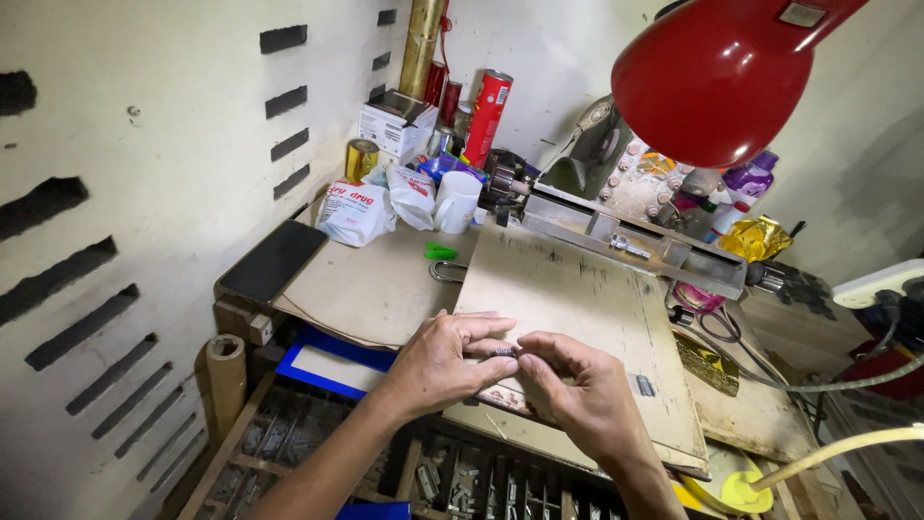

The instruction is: The person is selecting individual metal type characters from a partitioned tray and arranging them into a specific order for printing.

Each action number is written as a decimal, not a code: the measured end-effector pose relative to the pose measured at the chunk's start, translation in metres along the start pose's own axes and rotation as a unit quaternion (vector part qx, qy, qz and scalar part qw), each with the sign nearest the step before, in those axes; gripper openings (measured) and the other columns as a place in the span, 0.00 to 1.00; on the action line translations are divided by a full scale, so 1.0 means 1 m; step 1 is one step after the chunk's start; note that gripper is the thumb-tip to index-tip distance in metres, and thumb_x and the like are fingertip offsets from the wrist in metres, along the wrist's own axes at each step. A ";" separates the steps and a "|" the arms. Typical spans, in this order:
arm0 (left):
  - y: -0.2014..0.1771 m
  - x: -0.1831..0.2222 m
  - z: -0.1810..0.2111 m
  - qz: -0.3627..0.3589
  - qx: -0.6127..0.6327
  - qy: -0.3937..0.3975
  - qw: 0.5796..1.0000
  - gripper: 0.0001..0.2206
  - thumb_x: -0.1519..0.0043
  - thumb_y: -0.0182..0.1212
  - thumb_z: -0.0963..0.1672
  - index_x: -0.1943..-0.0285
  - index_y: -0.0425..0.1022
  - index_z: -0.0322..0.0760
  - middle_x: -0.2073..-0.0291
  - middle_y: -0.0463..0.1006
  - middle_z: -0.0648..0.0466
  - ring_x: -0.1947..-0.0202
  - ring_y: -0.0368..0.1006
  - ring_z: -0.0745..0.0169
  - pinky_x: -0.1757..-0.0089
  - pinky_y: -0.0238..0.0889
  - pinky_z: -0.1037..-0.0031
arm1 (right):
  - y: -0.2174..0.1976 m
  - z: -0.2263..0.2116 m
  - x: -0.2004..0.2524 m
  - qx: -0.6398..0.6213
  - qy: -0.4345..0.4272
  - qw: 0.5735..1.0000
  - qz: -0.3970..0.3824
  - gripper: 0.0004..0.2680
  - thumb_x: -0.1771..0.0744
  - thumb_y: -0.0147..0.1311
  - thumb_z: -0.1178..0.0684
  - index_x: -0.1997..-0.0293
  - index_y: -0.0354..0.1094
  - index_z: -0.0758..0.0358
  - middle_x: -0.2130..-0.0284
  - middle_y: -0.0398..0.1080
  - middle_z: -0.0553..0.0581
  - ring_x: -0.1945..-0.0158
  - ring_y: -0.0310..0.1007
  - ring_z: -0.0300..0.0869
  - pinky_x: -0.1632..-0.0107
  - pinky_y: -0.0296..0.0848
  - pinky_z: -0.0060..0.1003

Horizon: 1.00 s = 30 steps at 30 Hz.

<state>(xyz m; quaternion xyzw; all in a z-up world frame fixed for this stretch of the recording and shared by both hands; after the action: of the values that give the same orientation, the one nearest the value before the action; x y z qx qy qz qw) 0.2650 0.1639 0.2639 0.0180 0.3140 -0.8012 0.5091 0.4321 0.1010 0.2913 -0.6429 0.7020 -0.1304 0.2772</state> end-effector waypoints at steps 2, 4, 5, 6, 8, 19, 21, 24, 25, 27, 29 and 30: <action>-0.002 0.001 0.001 -0.002 0.006 -0.003 1.000 0.27 0.46 0.68 0.53 0.38 0.79 0.43 0.47 0.84 0.52 0.33 0.70 0.72 0.33 0.49 0.60 | 0.000 0.002 0.001 -0.002 0.003 1.000 0.006 0.09 0.36 0.61 0.56 0.53 0.81 0.62 0.62 0.86 0.55 0.67 0.85 0.39 0.68 0.89 0.33; -0.002 0.001 0.001 -0.006 0.012 -0.005 1.000 0.26 0.46 0.68 0.53 0.39 0.80 0.44 0.47 0.84 0.53 0.33 0.71 0.73 0.35 0.55 0.70 | 0.000 0.002 0.002 -0.004 0.006 1.000 0.013 0.09 0.36 0.62 0.56 0.54 0.82 0.61 0.63 0.87 0.54 0.66 0.84 0.38 0.66 0.89 0.32; -0.001 -0.001 0.001 -0.009 -0.004 0.005 1.000 0.24 0.46 0.67 0.53 0.41 0.81 0.46 0.46 0.84 0.55 0.33 0.70 0.70 0.34 0.47 0.55 | 0.000 0.001 0.003 -0.008 0.020 1.000 0.017 0.09 0.36 0.62 0.56 0.54 0.82 0.62 0.63 0.87 0.55 0.68 0.84 0.39 0.68 0.89 0.33; 0.000 -0.002 0.002 -0.013 -0.019 0.016 1.000 0.22 0.45 0.66 0.53 0.43 0.83 0.48 0.46 0.84 0.58 0.32 0.70 0.68 0.33 0.39 0.41 | 0.000 0.000 0.004 -0.012 0.034 0.999 0.022 0.09 0.37 0.62 0.57 0.55 0.82 0.62 0.64 0.86 0.55 0.71 0.84 0.40 0.70 0.90 0.34; -0.001 -0.004 0.005 -0.031 -0.025 0.002 0.999 0.24 0.44 0.65 0.53 0.39 0.80 0.46 0.49 0.84 0.57 0.30 0.67 0.69 0.32 0.35 0.42 | -0.001 0.000 0.006 -0.026 0.047 0.998 0.023 0.08 0.37 0.62 0.58 0.55 0.82 0.64 0.65 0.86 0.56 0.71 0.82 0.40 0.70 0.89 0.34; 0.001 -0.002 0.004 -0.021 -0.011 0.004 1.000 0.26 0.45 0.65 0.53 0.38 0.78 0.45 0.54 0.86 0.55 0.30 0.67 0.68 0.30 0.25 0.43 | -0.003 0.008 0.008 -0.002 0.028 0.999 0.028 0.09 0.38 0.66 0.55 0.56 0.82 0.61 0.68 0.86 0.53 0.74 0.78 0.36 0.72 0.84 0.30; 0.000 -0.002 0.005 -0.026 -0.017 0.000 1.000 0.25 0.45 0.65 0.54 0.39 0.80 0.49 0.58 0.89 0.59 0.32 0.70 0.68 0.30 0.29 0.42 | -0.004 0.010 0.005 0.035 -0.057 0.998 -0.003 0.09 0.36 0.63 0.56 0.51 0.78 0.57 0.71 0.83 0.50 0.77 0.72 0.33 0.74 0.77 0.26; 0.001 -0.003 0.004 -0.032 -0.016 0.014 0.999 0.24 0.43 0.65 0.53 0.38 0.81 0.48 0.79 0.85 0.67 0.37 0.76 0.69 0.30 0.30 0.42 | -0.001 0.006 0.007 0.013 -0.096 0.995 -0.023 0.08 0.34 0.59 0.58 0.51 0.74 0.60 0.74 0.79 0.51 0.78 0.72 0.33 0.76 0.77 0.25; 0.001 -0.004 0.005 -0.033 -0.016 0.015 0.999 0.24 0.43 0.65 0.53 0.38 0.81 0.48 0.79 0.85 0.67 0.37 0.76 0.69 0.30 0.30 0.42 | 0.000 0.006 0.008 0.014 -0.095 0.995 -0.021 0.08 0.34 0.59 0.58 0.51 0.74 0.60 0.74 0.79 0.51 0.78 0.72 0.33 0.76 0.77 0.25; 0.000 -0.003 0.008 -0.033 -0.023 0.006 0.999 0.23 0.42 0.65 0.53 0.38 0.81 0.48 0.81 0.84 0.68 0.44 0.81 0.70 0.30 0.30 0.44 | 0.000 0.004 0.009 0.003 -0.107 0.994 -0.002 0.09 0.34 0.59 0.59 0.50 0.72 0.62 0.72 0.81 0.52 0.78 0.75 0.33 0.75 0.81 0.25; -0.001 -0.004 0.011 -0.033 -0.026 0.006 0.999 0.23 0.43 0.64 0.53 0.39 0.81 0.48 0.77 0.86 0.66 0.47 0.82 0.69 0.29 0.29 0.43 | 0.000 0.003 0.011 0.006 -0.111 0.994 -0.001 0.09 0.34 0.59 0.59 0.49 0.73 0.61 0.72 0.81 0.52 0.78 0.74 0.33 0.75 0.82 0.25; -0.001 -0.004 0.014 -0.033 -0.029 0.008 0.999 0.23 0.44 0.63 0.53 0.40 0.81 0.48 0.74 0.89 0.64 0.50 0.83 0.68 0.29 0.27 0.42 | -0.001 0.003 0.011 0.010 -0.116 0.993 0.000 0.10 0.34 0.59 0.60 0.48 0.74 0.60 0.72 0.81 0.52 0.77 0.73 0.33 0.75 0.82 0.26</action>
<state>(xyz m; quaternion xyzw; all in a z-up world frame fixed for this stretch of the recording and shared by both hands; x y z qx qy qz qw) 0.2698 0.1606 0.2771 -0.0011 0.3412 -0.8080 0.4802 0.4337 0.0906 0.2871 -0.6507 0.6642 -0.0618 0.3628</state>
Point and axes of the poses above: each hand's wrist, its own x-axis away from the middle knuckle, its own y-axis out of the palm, z = x × y, the point moved 4 cm from there along -x, towards the middle knuckle
